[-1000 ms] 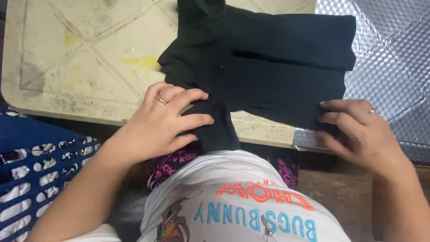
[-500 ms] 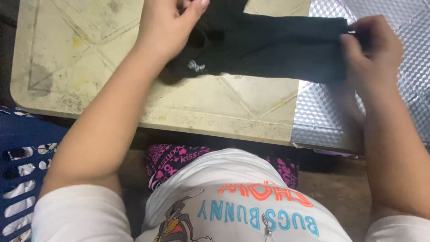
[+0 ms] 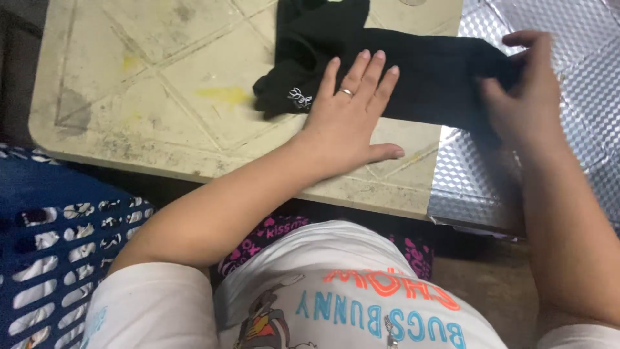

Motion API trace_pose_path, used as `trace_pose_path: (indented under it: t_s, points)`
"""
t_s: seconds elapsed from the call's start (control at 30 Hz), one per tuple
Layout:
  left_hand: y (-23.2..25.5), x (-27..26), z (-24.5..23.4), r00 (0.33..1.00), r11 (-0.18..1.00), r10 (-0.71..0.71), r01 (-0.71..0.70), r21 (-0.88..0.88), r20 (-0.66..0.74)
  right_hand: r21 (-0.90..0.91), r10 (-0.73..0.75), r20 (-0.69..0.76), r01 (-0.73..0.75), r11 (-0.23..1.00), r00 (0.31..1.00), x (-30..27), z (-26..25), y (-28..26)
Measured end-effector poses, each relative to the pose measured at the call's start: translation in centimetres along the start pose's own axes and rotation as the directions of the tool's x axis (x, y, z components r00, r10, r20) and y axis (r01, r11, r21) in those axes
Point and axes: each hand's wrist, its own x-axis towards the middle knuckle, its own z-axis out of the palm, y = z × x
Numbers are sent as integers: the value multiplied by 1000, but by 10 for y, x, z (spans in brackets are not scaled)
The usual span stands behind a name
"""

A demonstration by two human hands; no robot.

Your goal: The person folds various garments one by one on a small table, including a gray striped shirt, black pants, a pink patterned top, a purple top, a floral top, a white tank top, a black top, and gray shorts. Each item is smoothed, folded into a compact shape, and placed on the right side of the table.

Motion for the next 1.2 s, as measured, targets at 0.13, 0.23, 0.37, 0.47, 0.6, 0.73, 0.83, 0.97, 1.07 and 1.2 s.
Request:
trace_pose_path:
  t_s: [0.13,0.23,0.37,0.47,0.6,0.73,0.83,0.97,1.07,1.2]
  points:
    - [-1,-2,3,999,1000,-10,9,11,44,456,238,-6,-209,865,971,29,-13,-39]
    - [-2,-2,3,1000,1000,-1,1,-27,16,815,150,63,-138,562,987,55,-11,-77]
    - [1,-11,-1,999,999,-25,26,-19,46,889,-104,262,-198,413,959,81,35,-128]
    - [3,-26,-8,982,994,-97,102,-25,162,890,-250,313,-191,414,916,83,59,-154]
    - [7,-55,-37,953,972,-147,189,-140,265,892,-198,150,-46,450,969,78,51,-101]
    - [1,-79,-35,960,999,-13,0,-46,-281,899,25,240,-232,372,970,62,54,-54]
    - [-14,-76,-47,997,836,-77,65,-546,1,760,207,430,-476,444,879,50,53,-89]
    - [-41,-59,-51,848,919,-100,-121,-374,-520,598,180,395,-401,694,901,53,60,-128]
    - [-53,-50,-36,874,826,-277,5,-563,-399,622,-13,230,-136,771,973,61,67,-122]
    - [-61,-43,-7,896,32,-383,-231,-972,-226,350,-458,-93,460,816,884,54,29,-170]
